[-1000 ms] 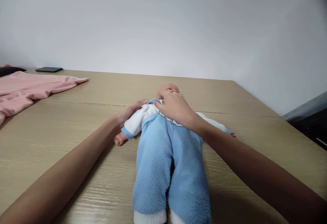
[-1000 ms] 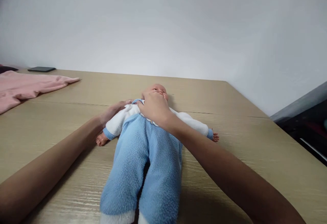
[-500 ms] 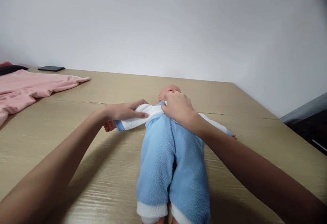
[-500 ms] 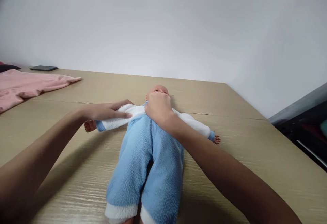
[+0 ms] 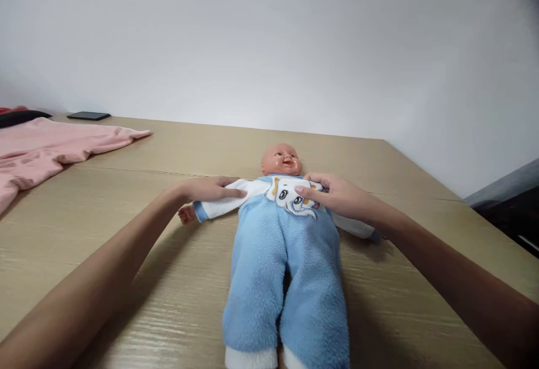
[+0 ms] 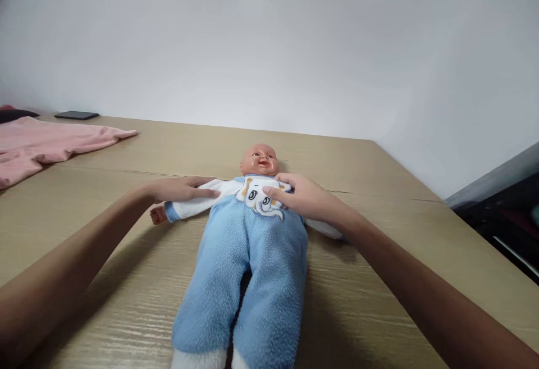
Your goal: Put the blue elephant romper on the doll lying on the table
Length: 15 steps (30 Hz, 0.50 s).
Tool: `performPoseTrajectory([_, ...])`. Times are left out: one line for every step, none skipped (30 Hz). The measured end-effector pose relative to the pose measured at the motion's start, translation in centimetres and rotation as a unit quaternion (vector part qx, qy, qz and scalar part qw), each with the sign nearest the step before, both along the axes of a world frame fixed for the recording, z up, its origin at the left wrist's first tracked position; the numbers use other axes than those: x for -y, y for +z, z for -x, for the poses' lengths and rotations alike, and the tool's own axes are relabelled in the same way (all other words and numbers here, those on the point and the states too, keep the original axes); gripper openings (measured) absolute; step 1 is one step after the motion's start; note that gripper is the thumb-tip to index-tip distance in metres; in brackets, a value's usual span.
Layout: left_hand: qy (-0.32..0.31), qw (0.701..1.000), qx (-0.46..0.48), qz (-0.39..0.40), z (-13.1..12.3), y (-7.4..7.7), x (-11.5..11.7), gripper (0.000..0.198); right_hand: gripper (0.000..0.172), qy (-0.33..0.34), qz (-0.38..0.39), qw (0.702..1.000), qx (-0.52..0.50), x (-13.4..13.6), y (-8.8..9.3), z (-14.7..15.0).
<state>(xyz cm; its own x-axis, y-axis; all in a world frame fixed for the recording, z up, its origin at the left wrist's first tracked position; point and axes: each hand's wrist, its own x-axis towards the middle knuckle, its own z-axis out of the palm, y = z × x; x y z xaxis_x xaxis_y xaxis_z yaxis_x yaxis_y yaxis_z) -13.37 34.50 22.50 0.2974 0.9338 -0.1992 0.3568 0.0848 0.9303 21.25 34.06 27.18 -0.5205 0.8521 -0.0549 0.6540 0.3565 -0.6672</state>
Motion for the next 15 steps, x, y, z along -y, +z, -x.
performPoseTrajectory([0.013,1.000,0.027,0.007,0.1,-0.1,-0.1,0.035,0.041,-0.010,-0.013,1.000,-0.015,0.5,-0.4,-0.6])
performPoseTrajectory([0.025,0.998,0.050,0.014,0.1,-0.3,-0.2,0.030,0.040,-0.019,-0.032,0.999,-0.023,0.9,-0.8,-1.1])
performPoseTrajectory([0.037,0.997,0.066,0.019,0.2,-0.5,-0.2,0.025,0.038,-0.026,-0.048,0.998,-0.030,1.4,-1.3,-1.6])
performPoseTrajectory([0.044,0.996,0.076,0.022,0.2,-0.6,-0.3,0.022,0.037,-0.028,-0.059,0.997,-0.036,2.0,-1.8,-2.0])
performPoseTrajectory([0.045,0.995,0.081,0.023,0.1,-0.7,-0.5,0.021,0.036,-0.031,-0.068,0.996,-0.041,2.4,-2.3,-2.5])
performPoseTrajectory([0.037,0.996,0.084,0.024,0.0,-0.8,-0.6,0.020,0.036,-0.035,-0.075,0.996,-0.043,2.9,-2.9,-3.1])
performPoseTrajectory([0.020,0.996,0.084,0.027,-0.1,-0.9,-0.9,0.021,0.036,-0.042,-0.090,0.994,-0.041,3.4,-3.5,-3.8])
performPoseTrajectory([0.000,0.996,0.080,0.027,-0.3,-0.9,-1.2,0.022,0.034,-0.056,-0.124,0.990,-0.033,3.8,-4.2,-4.5])
performPoseTrajectory([-0.025,0.997,0.071,0.027,-0.4,-0.9,-1.6,0.024,0.031,-0.075,-0.176,0.981,-0.020,4.2,-5.0,-5.3])
performPoseTrajectory([-0.054,0.997,0.055,0.025,-0.6,-0.8,-2.0,0.026,0.027,-0.098,-0.238,0.966,-0.005,4.5,-5.8,-6.2])
performPoseTrajectory([-0.086,0.995,0.034,0.024,-0.7,-0.7,-2.5,0.029,0.024,-0.119,-0.297,0.947,0.005,4.8,-6.6,-7.0])
performPoseTrajectory([-0.118,0.993,0.012,0.023,-0.7,-0.6,-3.0,0.032,0.021,-0.135,-0.339,0.931,0.008,4.9,-7.3,-7.7])
performPoseTrajectory([-0.146,0.989,-0.008,0.024,-0.8,-0.5,-3.4,0.035,0.020,-0.147,-0.359,0.922,0.003,4.9,-8.0,-8.4])
performPoseTrajectory([-0.167,0.985,-0.022,0.025,-0.8,-0.4,-3.8,0.038,0.020,-0.153,-0.354,0.923,-0.008,4.9,-8.6,-8.8])
performPoseTrajectory([-0.180,0.983,-0.028,0.023,-0.7,-0.5,-4.2,0.039,0.020,-0.156,-0.333,0.930,-0.023,4.8,-9.0,-9.2])
